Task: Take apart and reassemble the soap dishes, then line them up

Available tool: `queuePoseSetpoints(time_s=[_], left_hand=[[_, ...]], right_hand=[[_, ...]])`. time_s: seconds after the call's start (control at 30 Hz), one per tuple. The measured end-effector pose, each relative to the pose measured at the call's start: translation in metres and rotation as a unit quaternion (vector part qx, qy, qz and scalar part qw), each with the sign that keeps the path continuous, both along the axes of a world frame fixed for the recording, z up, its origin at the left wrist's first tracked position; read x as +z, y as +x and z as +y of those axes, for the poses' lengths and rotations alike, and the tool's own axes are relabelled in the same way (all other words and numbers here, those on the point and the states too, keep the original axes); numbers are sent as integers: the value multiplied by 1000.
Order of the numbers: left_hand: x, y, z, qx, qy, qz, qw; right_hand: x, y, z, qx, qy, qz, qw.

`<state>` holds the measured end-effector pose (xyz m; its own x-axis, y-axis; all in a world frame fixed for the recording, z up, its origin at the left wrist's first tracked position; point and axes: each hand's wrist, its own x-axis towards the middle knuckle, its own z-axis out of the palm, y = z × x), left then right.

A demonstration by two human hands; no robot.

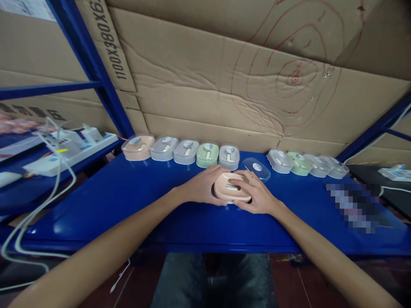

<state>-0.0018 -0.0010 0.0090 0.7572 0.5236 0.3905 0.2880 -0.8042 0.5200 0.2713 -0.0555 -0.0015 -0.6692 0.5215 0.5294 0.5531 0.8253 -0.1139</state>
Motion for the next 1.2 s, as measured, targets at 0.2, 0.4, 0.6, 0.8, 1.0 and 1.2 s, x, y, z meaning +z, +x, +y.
queuePoseSetpoints(time_s=[0.2, 0.4, 0.6, 0.8, 1.0, 1.2], left_hand=[[-1, 0, 1, 2, -12, 7, 1000], [0, -1, 2, 0, -29, 40, 999], [-1, -1, 4, -17, -13, 37, 999], [1, -1, 2, -3, -18, 46, 999], [3, -3, 0, 15, -29, 53, 998], [1, -3, 0, 15, -30, 50, 998]], right_hand=[[-1, -1, 1, -5, -34, -21, 999], [-2, -2, 0, -15, -61, -49, 997], [0, -3, -1, -18, -61, -57, 996], [0, 0, -2, -12, -81, -26, 996], [-4, 26, 17, -200, 36, 96, 974], [-18, 48, 38, -355, -22, 11, 935]])
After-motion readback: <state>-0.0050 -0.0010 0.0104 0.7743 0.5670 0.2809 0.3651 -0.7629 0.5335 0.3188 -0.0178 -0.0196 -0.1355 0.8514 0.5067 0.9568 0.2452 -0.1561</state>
